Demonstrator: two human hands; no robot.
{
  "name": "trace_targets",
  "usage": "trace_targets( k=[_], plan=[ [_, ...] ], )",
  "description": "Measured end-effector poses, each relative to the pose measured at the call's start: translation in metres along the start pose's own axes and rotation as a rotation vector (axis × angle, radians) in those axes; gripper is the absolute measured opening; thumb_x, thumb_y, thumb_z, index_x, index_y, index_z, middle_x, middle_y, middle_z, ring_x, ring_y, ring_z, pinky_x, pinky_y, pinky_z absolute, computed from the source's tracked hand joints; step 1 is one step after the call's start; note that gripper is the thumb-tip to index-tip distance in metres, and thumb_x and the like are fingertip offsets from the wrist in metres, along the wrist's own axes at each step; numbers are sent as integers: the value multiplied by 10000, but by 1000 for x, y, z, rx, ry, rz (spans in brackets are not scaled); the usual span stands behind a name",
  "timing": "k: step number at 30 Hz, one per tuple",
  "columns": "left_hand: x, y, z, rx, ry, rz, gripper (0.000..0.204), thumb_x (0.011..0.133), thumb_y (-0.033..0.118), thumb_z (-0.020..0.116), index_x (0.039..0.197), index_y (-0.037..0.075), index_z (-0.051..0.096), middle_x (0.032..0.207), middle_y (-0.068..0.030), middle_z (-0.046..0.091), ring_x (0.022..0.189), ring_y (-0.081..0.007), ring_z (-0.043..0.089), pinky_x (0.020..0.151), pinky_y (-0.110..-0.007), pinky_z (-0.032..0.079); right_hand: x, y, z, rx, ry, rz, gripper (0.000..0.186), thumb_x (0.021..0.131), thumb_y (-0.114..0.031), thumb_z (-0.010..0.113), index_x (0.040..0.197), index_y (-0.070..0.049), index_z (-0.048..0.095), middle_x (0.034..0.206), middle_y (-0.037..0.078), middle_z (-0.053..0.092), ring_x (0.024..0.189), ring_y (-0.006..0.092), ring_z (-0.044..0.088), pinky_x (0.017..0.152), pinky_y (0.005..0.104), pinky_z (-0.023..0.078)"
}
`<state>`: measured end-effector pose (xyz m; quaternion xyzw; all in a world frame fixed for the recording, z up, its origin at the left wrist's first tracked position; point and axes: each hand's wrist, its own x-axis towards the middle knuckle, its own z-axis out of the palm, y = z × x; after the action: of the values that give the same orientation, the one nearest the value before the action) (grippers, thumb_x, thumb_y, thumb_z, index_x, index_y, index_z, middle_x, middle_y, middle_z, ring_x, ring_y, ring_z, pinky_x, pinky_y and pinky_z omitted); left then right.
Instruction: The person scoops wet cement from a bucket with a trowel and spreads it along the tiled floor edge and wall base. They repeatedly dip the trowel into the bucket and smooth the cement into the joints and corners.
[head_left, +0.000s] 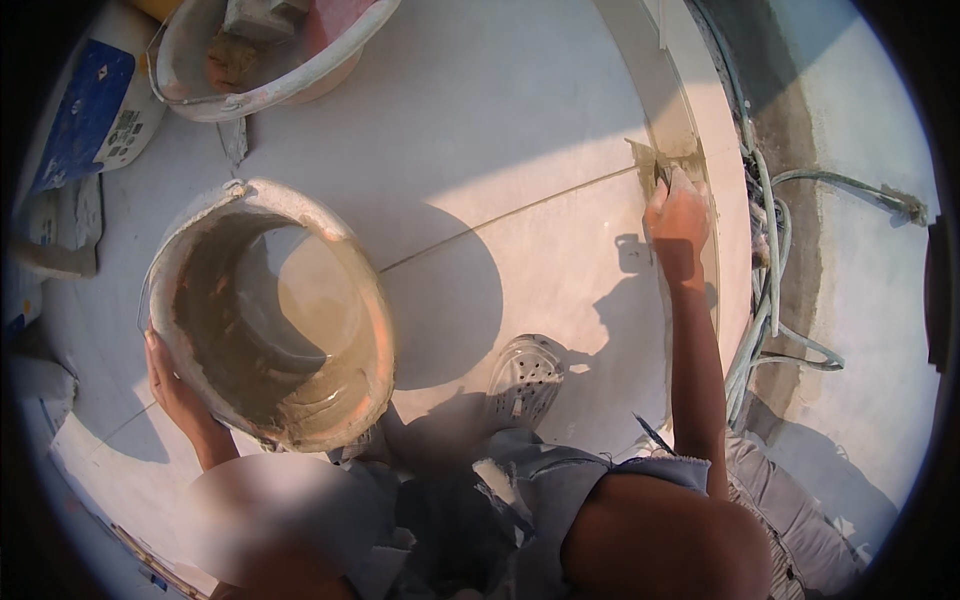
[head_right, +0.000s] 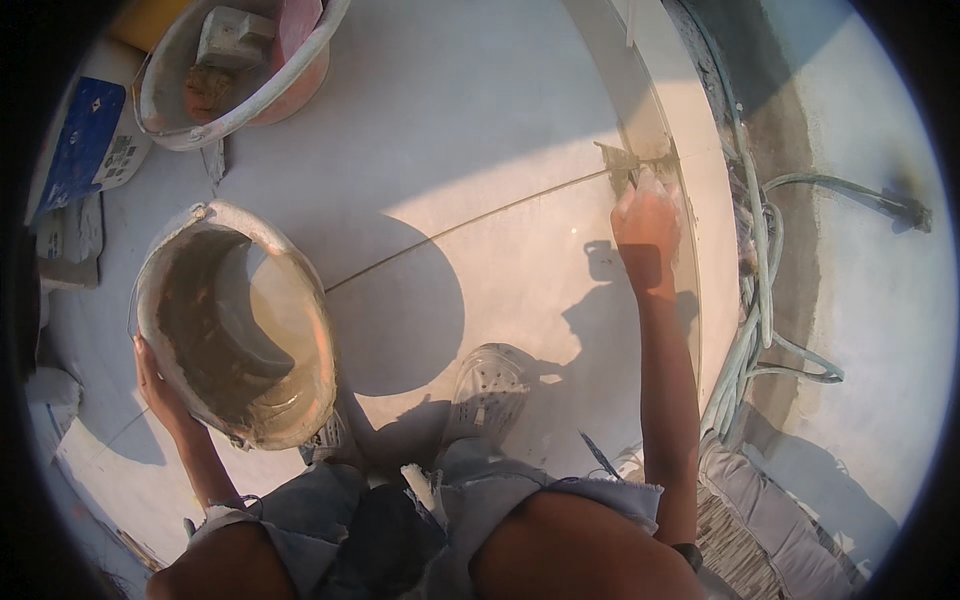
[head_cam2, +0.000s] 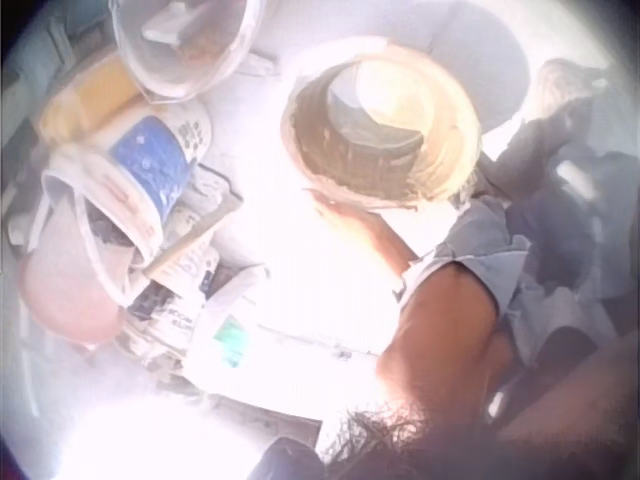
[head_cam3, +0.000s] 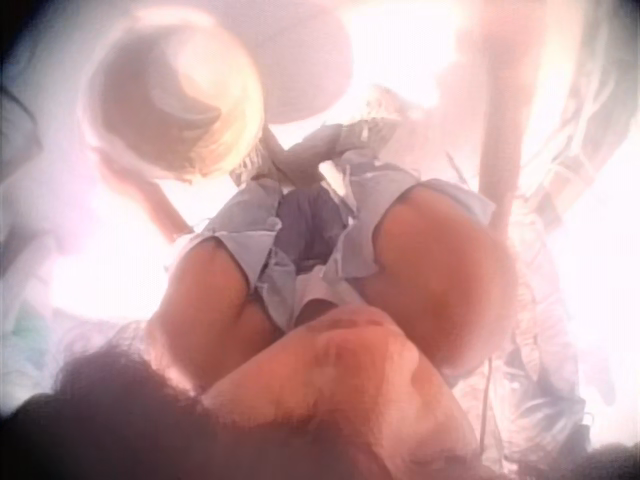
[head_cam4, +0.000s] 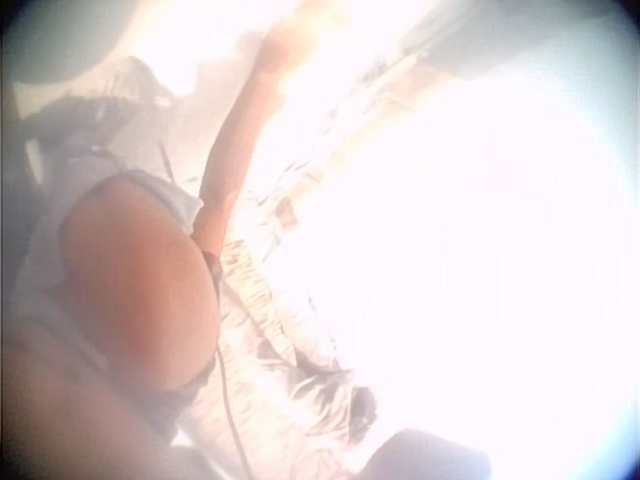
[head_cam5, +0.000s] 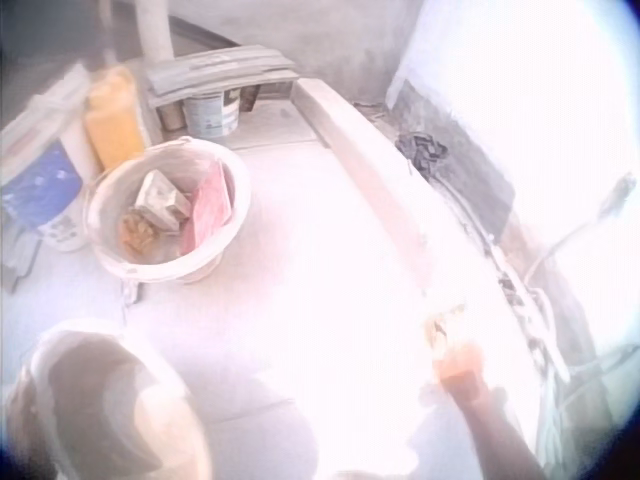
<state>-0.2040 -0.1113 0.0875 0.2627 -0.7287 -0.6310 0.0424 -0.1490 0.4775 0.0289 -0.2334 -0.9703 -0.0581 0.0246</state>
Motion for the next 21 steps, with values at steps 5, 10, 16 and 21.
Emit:
trace_targets(
  k=[5,10,16,21],
  plan=[
    [-1,2,1,74,6,-3,485,1120,357,463,1441,16,586,1319,-91,646,1193,-199,617,1035,-344,490,-5,-35,-10,110,-103,-16,288,970,-165,611,1162,38,679,1001,273,661,990,474,624,858,543,516],
    [0,-1,3,63,25,-17,484,1119,356,465,1437,15,593,1323,-92,645,1207,-199,609,1043,-345,483,0,-28,-20,219,49,-38,369,982,-129,603,1335,-43,664,1035,237,629,960,444,623,845,511,524],
    [4,-3,2,49,12,-23,497,1117,359,471,1446,5,587,1346,-98,636,1224,-200,604,1059,-347,478,-55,-27,-6,284,-41,-213,368,928,-68,630,1287,-33,700,1046,136,739,997,345,630,844,441,559],
    [4,-5,-2,101,10,16,484,1117,355,480,1437,11,595,1333,-93,638,1204,-192,603,1046,-334,480,-7,-2,-20,139,-153,13,341,946,-108,639,1272,-14,670,910,183,701,948,384,645,840,495,532]
  ],
)
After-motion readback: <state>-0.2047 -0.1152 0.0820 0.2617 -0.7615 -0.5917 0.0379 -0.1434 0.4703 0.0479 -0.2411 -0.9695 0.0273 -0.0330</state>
